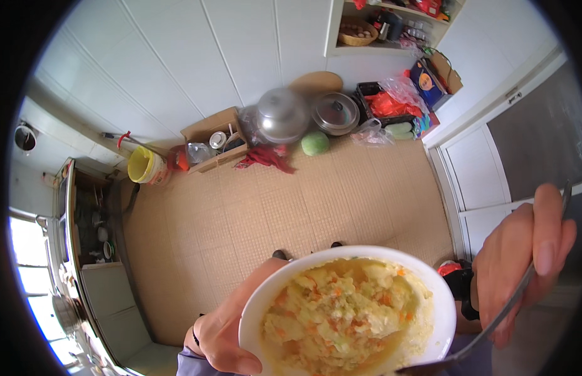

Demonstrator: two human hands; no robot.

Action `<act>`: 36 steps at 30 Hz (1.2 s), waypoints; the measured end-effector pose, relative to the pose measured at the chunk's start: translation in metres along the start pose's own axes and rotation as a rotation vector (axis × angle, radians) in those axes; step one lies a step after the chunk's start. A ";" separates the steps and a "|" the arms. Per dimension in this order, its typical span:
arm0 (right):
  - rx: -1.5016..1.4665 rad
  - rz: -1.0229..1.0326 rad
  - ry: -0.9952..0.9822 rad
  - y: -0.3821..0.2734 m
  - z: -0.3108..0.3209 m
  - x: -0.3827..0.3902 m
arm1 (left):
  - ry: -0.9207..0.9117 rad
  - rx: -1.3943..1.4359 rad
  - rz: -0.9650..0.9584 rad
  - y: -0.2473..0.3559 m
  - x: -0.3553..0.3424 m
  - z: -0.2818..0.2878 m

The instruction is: The person is preparing a bowl of food, rinsing a plate, adding seasonings from bottles, and mixing the contents with a spoon.

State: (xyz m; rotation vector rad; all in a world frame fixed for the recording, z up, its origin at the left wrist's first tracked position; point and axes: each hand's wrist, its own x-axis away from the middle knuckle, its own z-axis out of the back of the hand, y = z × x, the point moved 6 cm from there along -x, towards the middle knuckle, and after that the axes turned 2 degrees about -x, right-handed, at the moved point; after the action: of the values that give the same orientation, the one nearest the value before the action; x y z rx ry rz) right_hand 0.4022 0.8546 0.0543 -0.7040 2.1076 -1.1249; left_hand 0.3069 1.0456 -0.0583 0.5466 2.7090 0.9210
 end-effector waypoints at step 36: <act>0.507 0.257 0.171 0.042 -0.024 -0.040 | 0.646 0.027 -0.356 0.010 0.057 0.020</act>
State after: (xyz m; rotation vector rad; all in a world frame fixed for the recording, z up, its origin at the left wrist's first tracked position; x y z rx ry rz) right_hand 0.4039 0.9152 0.0397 -0.0995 1.8585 -1.5255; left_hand 0.2648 1.0870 -0.0734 -0.2915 3.2135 1.0995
